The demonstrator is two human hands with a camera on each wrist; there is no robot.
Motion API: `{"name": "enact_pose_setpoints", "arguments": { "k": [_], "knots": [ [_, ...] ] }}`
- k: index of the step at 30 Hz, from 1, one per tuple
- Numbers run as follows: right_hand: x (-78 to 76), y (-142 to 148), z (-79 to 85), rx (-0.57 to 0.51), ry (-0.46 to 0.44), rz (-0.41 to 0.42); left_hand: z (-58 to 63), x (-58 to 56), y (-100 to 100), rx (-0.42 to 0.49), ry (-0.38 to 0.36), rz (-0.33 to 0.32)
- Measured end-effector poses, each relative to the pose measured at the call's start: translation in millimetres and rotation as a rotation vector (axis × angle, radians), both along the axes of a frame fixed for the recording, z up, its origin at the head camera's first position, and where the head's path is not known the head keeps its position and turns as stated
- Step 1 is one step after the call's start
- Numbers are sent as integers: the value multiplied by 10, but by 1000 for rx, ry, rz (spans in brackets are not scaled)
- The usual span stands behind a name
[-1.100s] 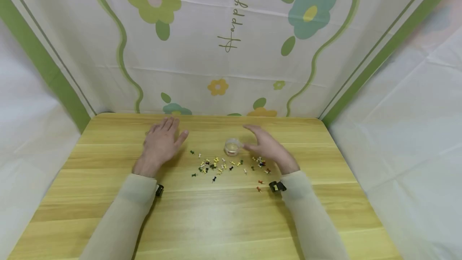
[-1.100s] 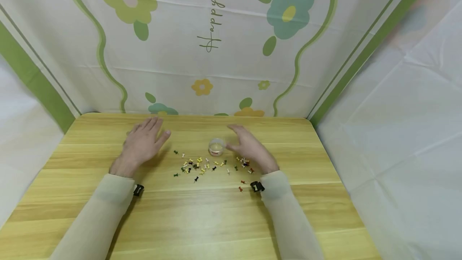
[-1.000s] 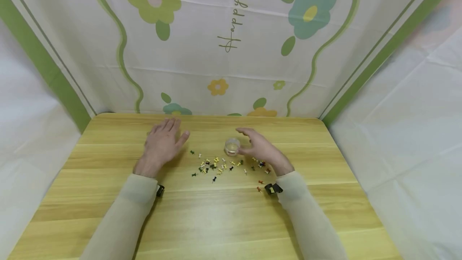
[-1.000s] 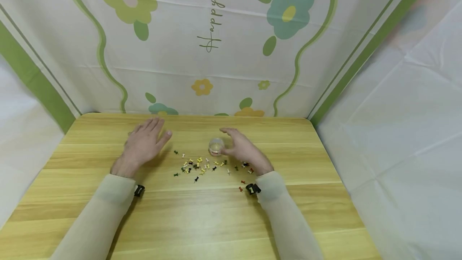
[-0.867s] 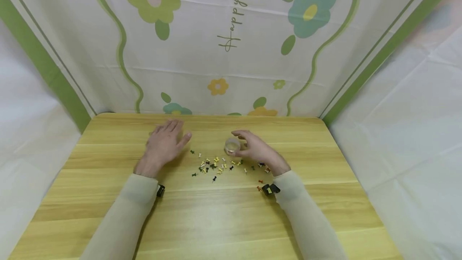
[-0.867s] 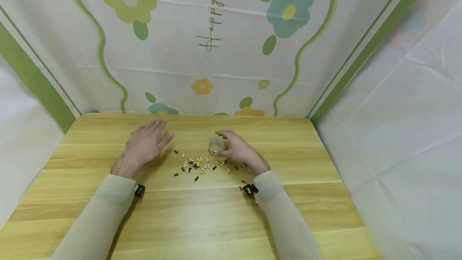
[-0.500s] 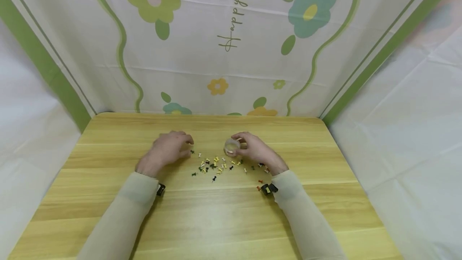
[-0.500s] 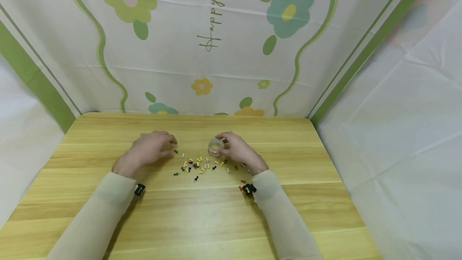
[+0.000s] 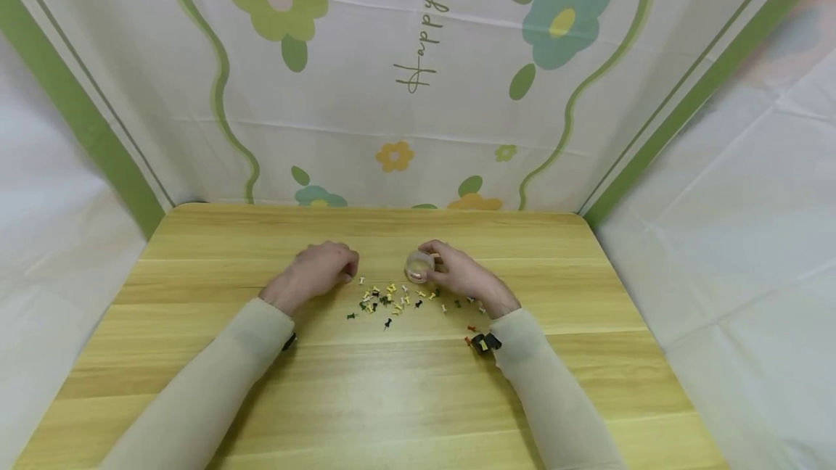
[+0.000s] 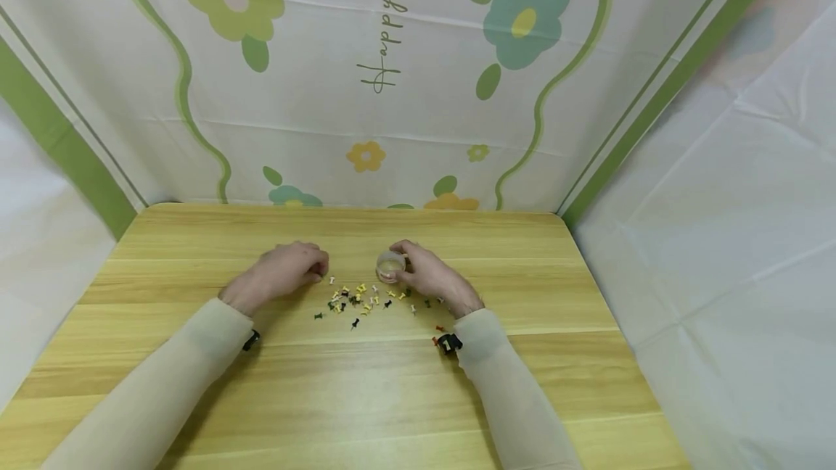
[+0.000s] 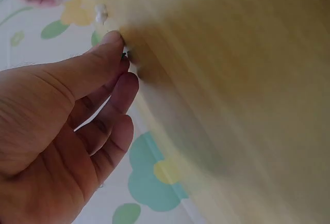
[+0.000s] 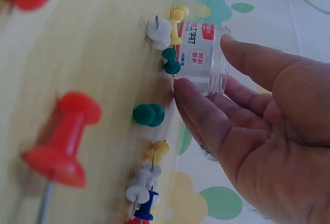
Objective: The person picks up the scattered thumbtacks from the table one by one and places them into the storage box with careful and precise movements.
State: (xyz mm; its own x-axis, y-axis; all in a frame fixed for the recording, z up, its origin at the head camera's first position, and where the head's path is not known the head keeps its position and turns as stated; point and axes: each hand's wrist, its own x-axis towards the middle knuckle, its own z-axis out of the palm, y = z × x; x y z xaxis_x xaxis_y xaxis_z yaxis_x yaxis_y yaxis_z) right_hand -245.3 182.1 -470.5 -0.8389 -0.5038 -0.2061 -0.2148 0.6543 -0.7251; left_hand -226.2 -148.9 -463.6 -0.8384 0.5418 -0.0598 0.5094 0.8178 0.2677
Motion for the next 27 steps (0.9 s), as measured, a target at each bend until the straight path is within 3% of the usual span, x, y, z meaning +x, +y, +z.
{"name": "enact_pose_setpoints", "arguments": {
  "k": [10,27],
  "knots": [
    [33,-30,26,38,27,-5,-2,-37,203,62,-8,-17],
    [50,-39,27,56,39,-13,160,-48,596,156,-13,-15]
  ]
}}
